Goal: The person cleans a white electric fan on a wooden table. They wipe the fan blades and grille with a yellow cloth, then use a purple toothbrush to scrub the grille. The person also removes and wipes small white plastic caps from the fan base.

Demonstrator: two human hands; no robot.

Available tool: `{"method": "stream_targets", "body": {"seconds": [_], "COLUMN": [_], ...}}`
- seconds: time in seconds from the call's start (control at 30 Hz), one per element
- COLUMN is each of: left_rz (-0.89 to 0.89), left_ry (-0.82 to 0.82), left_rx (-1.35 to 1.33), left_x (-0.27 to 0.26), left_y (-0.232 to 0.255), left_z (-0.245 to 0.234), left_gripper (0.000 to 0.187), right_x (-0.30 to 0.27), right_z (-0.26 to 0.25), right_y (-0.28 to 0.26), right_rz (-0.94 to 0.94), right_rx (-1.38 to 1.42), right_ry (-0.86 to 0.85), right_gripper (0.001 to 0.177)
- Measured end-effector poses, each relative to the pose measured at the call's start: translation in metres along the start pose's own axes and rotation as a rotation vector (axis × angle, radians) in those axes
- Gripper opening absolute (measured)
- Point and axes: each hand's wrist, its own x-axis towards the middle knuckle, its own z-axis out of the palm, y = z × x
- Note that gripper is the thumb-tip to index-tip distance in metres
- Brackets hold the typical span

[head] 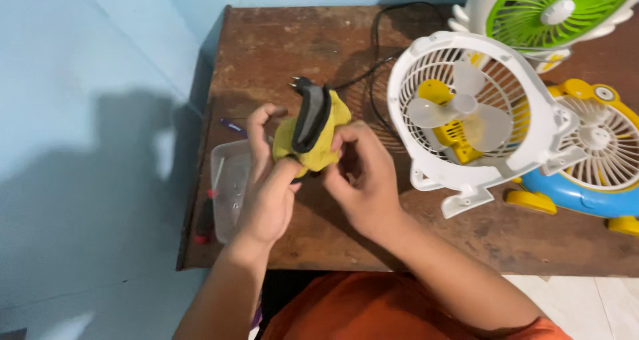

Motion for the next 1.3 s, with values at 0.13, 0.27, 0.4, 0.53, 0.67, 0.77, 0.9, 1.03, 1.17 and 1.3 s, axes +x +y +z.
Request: {"method": "stream_targets", "body": {"seconds": [0.13,0.27,0.4,0.53,0.67,0.77,0.9,1.03,1.17,1.3], "left_rz": [0.032,0.006,0.075,-0.021,-0.011,0.054,-0.302,-0.012,0.467,0.434], "left_ry": [-0.188,-0.052,-0.013,-0.099,-0.123,-0.165,-0.147,-0.106,-0.028,-0.092], "left_rx": [-0.098,0.109,0.204,0.315,0.643,0.771,0.718,1.086,1.208,1.121], "left_x": [-0.013,-0.014,-0.01,-0.004,0.001,0.004,0.011,0.019,0.03,0.032], "left_y": [-0.008,-0.026,-0.044,-0.061,-0.077,-0.079,-0.074,-0.064,-0.046,-0.031], "left_z": [0.013,0.025,0.033,0.038,0.05,0.057,0.063,0.061,0.055,0.06], "left_gripper": [0.059,0.053,0.047,0.042,0.032,0.03,0.031,0.027,0.033,0.036], "right_x": [-0.009,-0.021,-0.033,-0.041,-0.023,-0.006,-0.006,-0.016,-0.022,-0.027], "right_z": [-0.02,-0.045,-0.081,-0.135,-0.197,-0.229,-0.248,-0.255,-0.255,-0.248], "right_y": [-0.018,-0.038,-0.048,-0.043,-0.018,0.006,0.031,0.041,0.039,0.039], "right_rz": [-0.031,-0.043,0.06,0.154,0.069,-0.041,-0.108,0.184,0.389,0.394], "right_rx": [-0.182,-0.295,-0.338,-0.545,-0.865,-0.944,-1.039,-0.827,-0.739,-0.516], "right_ry": [-0.028,-0.181,-0.242,-0.054,0.198,0.244,0.217,0.286,0.311,0.35], "right_gripper": [0.03,0.028,0.026,0.017,0.013,0.018,0.029,0.023,0.023,0.021]}}
